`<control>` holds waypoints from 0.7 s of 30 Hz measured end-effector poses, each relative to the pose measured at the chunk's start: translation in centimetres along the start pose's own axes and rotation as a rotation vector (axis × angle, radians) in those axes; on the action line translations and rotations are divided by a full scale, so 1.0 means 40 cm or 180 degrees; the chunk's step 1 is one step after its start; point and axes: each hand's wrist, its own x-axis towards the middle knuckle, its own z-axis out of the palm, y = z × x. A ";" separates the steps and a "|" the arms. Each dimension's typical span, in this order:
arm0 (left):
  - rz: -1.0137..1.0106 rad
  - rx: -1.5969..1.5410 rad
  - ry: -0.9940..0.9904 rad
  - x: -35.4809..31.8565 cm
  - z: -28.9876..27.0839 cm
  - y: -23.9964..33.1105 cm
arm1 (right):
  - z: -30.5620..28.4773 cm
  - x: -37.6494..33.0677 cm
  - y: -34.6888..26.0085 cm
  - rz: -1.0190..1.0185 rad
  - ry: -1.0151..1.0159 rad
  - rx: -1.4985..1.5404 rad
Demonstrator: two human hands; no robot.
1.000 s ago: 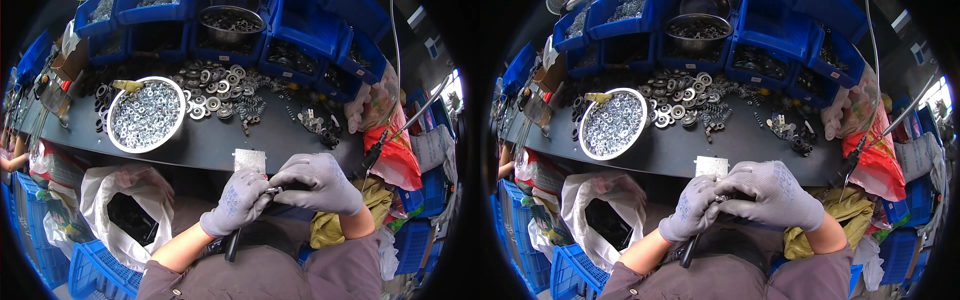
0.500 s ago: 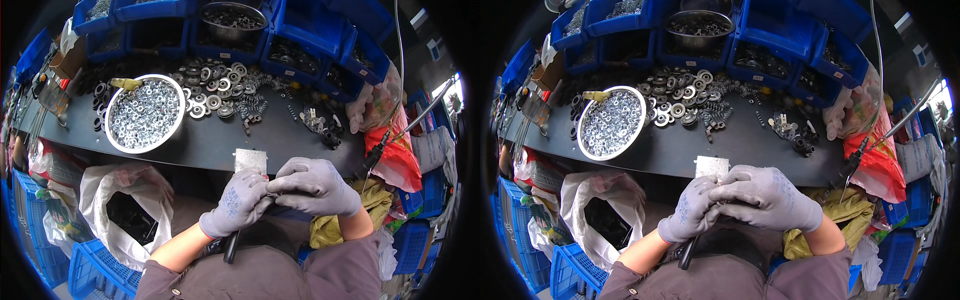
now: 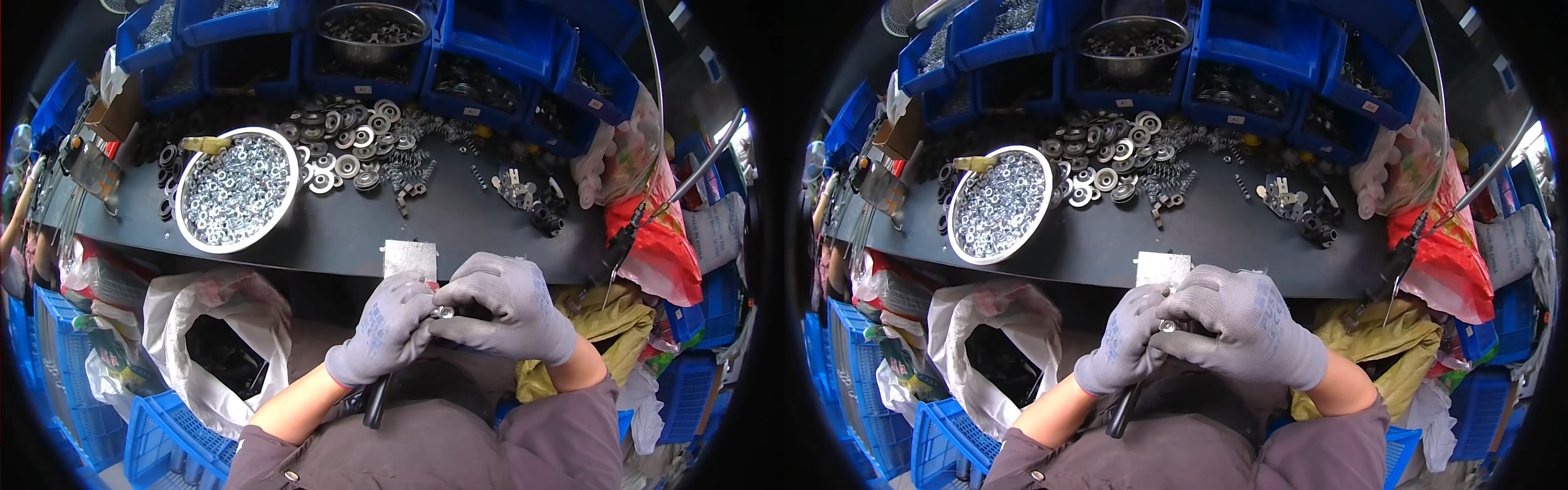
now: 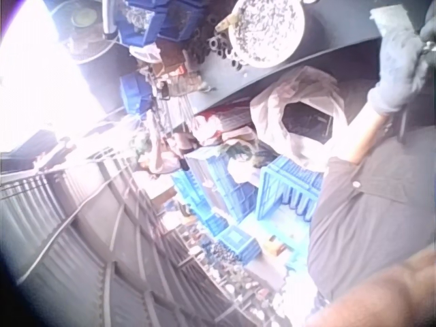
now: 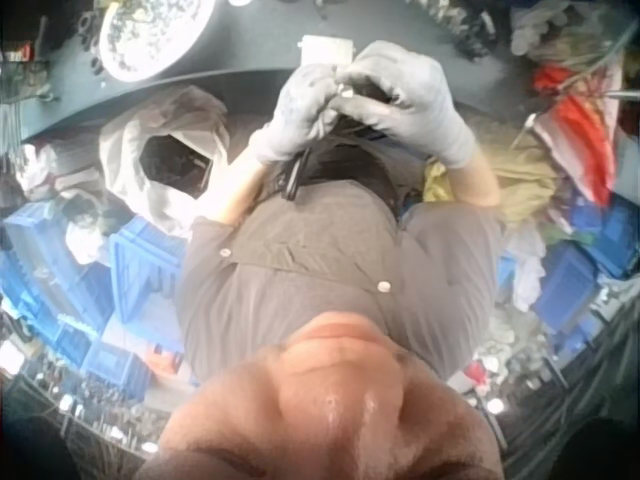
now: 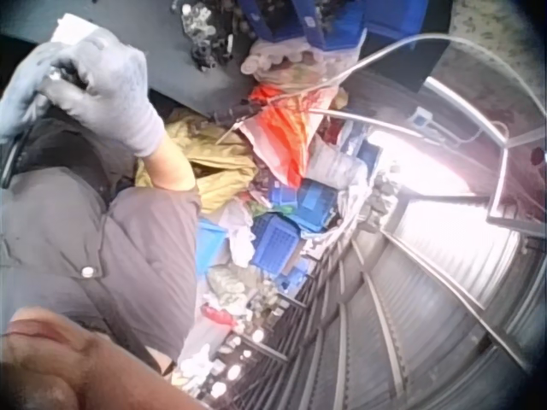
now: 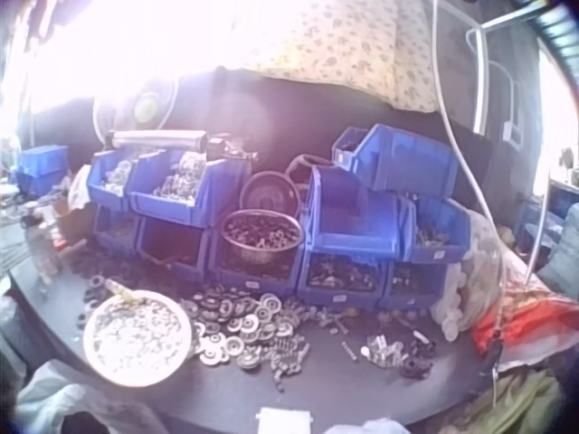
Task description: The person assembles metal washers, metal plates, springs, screws, and black plastic housing components using a jig, pneumatic screwdriver, and wrench at a workstation.
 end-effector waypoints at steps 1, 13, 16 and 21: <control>-0.0002 0.0010 0.0000 -0.003 0.001 -0.002 | 0.003 -0.003 0.002 0.0046 0.0035 0.0040; -0.0017 0.0023 0.0100 0.002 0.004 0.009 | -0.015 0.006 0.025 -0.0320 -0.0295 0.0345; -0.0050 -0.0056 0.0099 0.011 0.000 0.013 | -0.034 0.016 0.018 -0.0447 -0.0476 0.0133; -0.0086 -0.0116 0.0068 0.005 0.001 0.005 | -0.047 0.039 0.019 -0.0431 -0.0711 0.0258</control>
